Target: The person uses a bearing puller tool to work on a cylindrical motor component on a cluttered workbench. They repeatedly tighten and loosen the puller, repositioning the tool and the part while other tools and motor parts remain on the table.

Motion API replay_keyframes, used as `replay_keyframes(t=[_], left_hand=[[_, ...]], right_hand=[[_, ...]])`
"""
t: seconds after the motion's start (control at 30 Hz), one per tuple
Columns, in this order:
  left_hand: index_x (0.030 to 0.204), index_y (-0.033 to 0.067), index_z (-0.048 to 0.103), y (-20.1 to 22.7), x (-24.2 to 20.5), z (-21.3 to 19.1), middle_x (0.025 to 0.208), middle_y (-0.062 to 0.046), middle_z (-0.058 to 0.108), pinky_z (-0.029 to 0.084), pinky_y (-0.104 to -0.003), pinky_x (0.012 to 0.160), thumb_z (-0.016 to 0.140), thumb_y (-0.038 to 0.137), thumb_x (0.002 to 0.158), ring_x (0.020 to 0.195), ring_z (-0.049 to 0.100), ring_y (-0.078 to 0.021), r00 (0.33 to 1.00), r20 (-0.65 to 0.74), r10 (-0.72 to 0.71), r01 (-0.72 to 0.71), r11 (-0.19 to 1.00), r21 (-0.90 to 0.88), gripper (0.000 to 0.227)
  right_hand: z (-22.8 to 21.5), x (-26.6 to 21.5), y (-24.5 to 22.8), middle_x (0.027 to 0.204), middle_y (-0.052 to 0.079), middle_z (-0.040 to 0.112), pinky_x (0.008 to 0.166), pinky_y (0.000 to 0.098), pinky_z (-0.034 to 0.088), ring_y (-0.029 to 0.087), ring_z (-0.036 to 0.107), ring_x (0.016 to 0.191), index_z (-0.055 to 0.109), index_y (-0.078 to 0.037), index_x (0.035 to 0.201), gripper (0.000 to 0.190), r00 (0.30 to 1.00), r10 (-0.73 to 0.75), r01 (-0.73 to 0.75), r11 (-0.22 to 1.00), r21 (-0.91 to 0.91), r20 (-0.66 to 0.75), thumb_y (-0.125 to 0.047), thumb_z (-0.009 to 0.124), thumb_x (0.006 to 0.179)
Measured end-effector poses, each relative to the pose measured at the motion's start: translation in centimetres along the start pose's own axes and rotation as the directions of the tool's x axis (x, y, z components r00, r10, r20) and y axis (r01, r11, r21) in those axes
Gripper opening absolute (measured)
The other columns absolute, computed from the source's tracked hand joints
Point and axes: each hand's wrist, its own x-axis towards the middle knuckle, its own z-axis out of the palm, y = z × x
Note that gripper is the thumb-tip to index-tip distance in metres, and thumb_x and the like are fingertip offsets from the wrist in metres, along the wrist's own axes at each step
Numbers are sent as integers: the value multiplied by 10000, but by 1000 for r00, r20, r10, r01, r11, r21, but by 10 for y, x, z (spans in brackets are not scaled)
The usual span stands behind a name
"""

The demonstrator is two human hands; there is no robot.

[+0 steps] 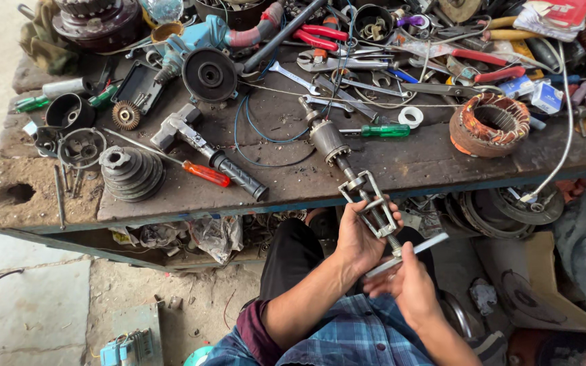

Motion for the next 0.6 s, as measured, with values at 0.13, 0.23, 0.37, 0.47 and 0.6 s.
replay_keyframes(t=[0.13,0.23,0.37,0.47,0.6], left_hand=[[1212,9,619,2,0,-3,1072,-125,689,549,-409,978,530,336,979,1004,686,-259,1000,2,9,-9,1000,24,411],[1215,19,614,6,0,-6,1091,-126,692,546,-411,989,532,337,976,1019,688,-260,1000,-4,9,-8,999,41,406],[1228,11,615,2,-2,-8,1082,-137,696,548,-414,988,530,358,974,1015,690,-267,999,25,-27,27,1000,10,439],[1235,12,618,0,-2,-7,1068,-142,699,552,-418,981,526,367,975,1002,690,-272,998,17,-59,60,998,-36,450],[1241,1,612,1,-2,-4,1074,-152,697,552,-414,994,504,353,988,1015,691,-279,999,6,-46,46,999,-1,447]], right_hand=[[-15,1,11,750,262,736,523,356,574,318,721,628,653,102,964,866,980,189,-198,970,145,68,-656,241,1025],[-12,-12,10,815,248,727,577,370,612,294,740,681,609,125,1044,677,992,-78,70,994,-85,-99,-521,410,1005],[7,-37,4,1146,230,612,749,390,605,260,696,900,469,78,1339,589,711,-694,452,573,-684,-112,-199,729,888],[18,-35,-11,1282,252,558,781,391,595,282,684,971,483,78,1360,738,642,-761,445,273,-853,91,-223,804,767],[28,-32,-20,1287,200,624,797,371,593,258,730,983,604,40,1264,549,648,-751,396,192,-898,126,-242,791,831]])
